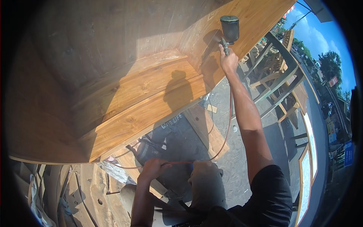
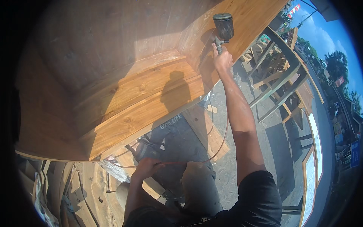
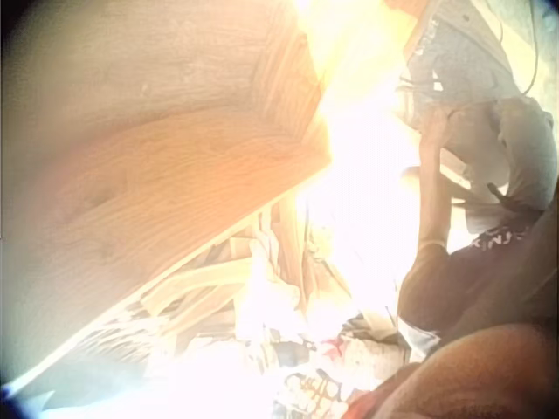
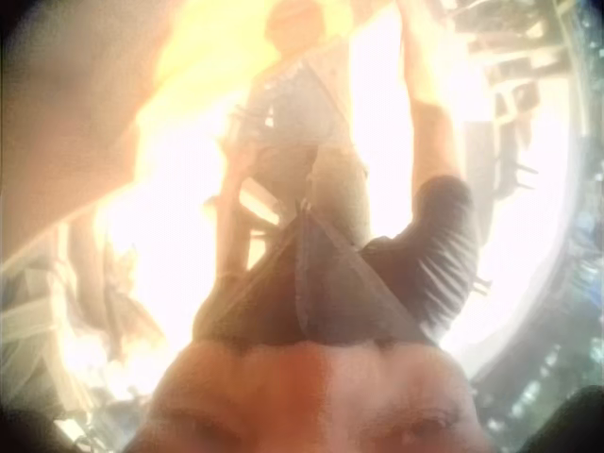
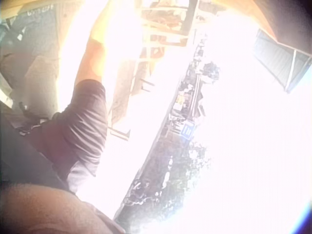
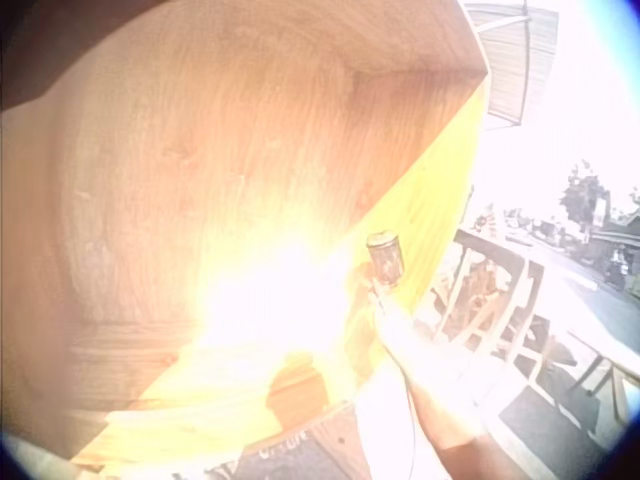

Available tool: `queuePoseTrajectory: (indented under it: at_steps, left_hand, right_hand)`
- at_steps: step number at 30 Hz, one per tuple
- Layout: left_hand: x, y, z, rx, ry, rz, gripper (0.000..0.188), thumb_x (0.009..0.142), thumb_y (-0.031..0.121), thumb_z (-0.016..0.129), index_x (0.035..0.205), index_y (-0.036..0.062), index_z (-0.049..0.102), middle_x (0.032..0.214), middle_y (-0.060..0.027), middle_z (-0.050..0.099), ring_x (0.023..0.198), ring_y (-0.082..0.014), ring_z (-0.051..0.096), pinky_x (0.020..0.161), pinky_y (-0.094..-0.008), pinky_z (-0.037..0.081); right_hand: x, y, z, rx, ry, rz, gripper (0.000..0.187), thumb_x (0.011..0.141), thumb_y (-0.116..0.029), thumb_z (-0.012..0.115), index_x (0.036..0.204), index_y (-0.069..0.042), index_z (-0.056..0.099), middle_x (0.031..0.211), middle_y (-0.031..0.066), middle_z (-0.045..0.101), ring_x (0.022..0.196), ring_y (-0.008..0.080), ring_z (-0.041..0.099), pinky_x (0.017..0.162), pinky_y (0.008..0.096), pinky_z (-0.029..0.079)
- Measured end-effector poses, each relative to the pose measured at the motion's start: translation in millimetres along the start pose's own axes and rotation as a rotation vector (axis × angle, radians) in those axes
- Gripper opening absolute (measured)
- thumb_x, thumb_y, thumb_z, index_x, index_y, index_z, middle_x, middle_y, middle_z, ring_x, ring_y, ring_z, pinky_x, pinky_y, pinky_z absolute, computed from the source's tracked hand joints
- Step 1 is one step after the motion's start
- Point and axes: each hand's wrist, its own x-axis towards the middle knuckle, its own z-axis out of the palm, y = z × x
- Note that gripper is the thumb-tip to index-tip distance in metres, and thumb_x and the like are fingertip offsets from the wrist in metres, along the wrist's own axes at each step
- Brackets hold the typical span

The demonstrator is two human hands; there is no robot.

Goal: The person applies a clear finish to a wooden cabinet using a spray gun, then refills the spray gun reservoir with liquid from a bottle.

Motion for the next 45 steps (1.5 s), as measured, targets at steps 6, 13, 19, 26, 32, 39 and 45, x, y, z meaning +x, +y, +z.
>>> queuePoseTrajectory:
  at_steps: [6, 13, 19, 26, 32, 39, 45]
  left_hand:
    - [-0.1, -5.6, 1.2, 0.06, -0.049, -0.014, 0.021, 0.096, 0.034, 0.075, 0.106, 0.0162, 0.082, 0.079, -0.0118, 0.074, 0.077, -0.0333, 0.072, 0.071, -0.045, 0.055]
    - [1.5, -5.7, 0.1, 0.033, -0.084, -0.062, 0.021, 0.096, 0.034, 0.074, 0.104, 0.0157, 0.081, 0.079, -0.0111, 0.073, 0.076, -0.0332, 0.072, 0.07, -0.0458, 0.055]
    - [1.5, -5.4, -0.3, 0.002, -0.083, -0.056, 0.022, 0.096, 0.034, 0.074, 0.097, 0.0127, 0.08, 0.079, -0.0126, 0.073, 0.078, -0.0364, 0.072, 0.07, -0.0481, 0.054]
    - [6.5, -8.9, 1.5, -0.001, -0.138, -0.088, 0.026, 0.095, 0.038, 0.073, 0.099, 0.0133, 0.08, 0.081, -0.0125, 0.074, 0.079, -0.0358, 0.072, 0.071, -0.0476, 0.054]
    - [15.1, -11.0, 6.3, -0.028, -0.071, 0.011, 0.025, 0.094, 0.037, 0.075, 0.101, 0.0139, 0.081, 0.079, -0.0141, 0.073, 0.077, -0.0375, 0.072, 0.072, -0.0475, 0.054]
    - [22.8, -9.0, 4.3, -0.098, -0.063, 0.002, 0.025, 0.093, 0.036, 0.076, 0.101, 0.0134, 0.081, 0.082, -0.0159, 0.073, 0.081, -0.0384, 0.072, 0.074, -0.047, 0.056]
    - [20.2, 13.8, -7.9, -0.095, 0.166, 0.064, 0.025, 0.093, 0.034, 0.077, 0.103, 0.0121, 0.081, 0.085, -0.0167, 0.075, 0.082, -0.0384, 0.073, 0.075, -0.0476, 0.056]
  right_hand:
    - [-49.0, 31.0, 46.3, -0.017, -0.073, 0.077, 0.059, 0.099, -0.058, 0.067, 0.093, 0.001, 0.07, 0.083, 0.0302, 0.071, 0.086, 0.0511, 0.07, 0.078, 0.0553, 0.054]
    - [-91.7, 71.3, 99.6, -0.027, -0.151, 0.088, 0.062, 0.1, -0.06, 0.063, 0.1, 0.001, 0.071, 0.085, 0.0337, 0.071, 0.088, 0.0538, 0.071, 0.08, 0.0605, 0.055]
    - [-112.2, 83.6, 126.0, -0.033, -0.199, 0.125, 0.064, 0.097, -0.062, 0.066, 0.096, 0.002, 0.074, 0.086, 0.0329, 0.071, 0.091, 0.0538, 0.07, 0.081, 0.0593, 0.055]
    - [-81.5, 59.3, 100.4, -0.041, -0.269, 0.117, 0.062, 0.1, -0.062, 0.061, 0.117, -0.003, 0.072, 0.098, 0.0343, 0.073, 0.1, 0.0527, 0.071, 0.088, 0.0606, 0.055]
    - [-1.8, -4.5, 17.7, -0.043, -0.125, -0.043, 0.057, 0.1, -0.058, 0.064, 0.106, -0.002, 0.069, 0.094, 0.0336, 0.073, 0.097, 0.0533, 0.07, 0.086, 0.0604, 0.055]
    - [88.8, -72.7, -68.6, -0.052, 0.091, -0.164, 0.06, 0.1, -0.06, 0.063, 0.093, -0.001, 0.068, 0.089, 0.0328, 0.072, 0.094, 0.0532, 0.07, 0.084, 0.0591, 0.054]
    - [152.8, -128.9, -130.8, 0.002, 0.243, -0.206, 0.063, 0.099, -0.064, 0.062, 0.093, -0.001, 0.069, 0.09, 0.0316, 0.073, 0.095, 0.0535, 0.07, 0.086, 0.0589, 0.054]
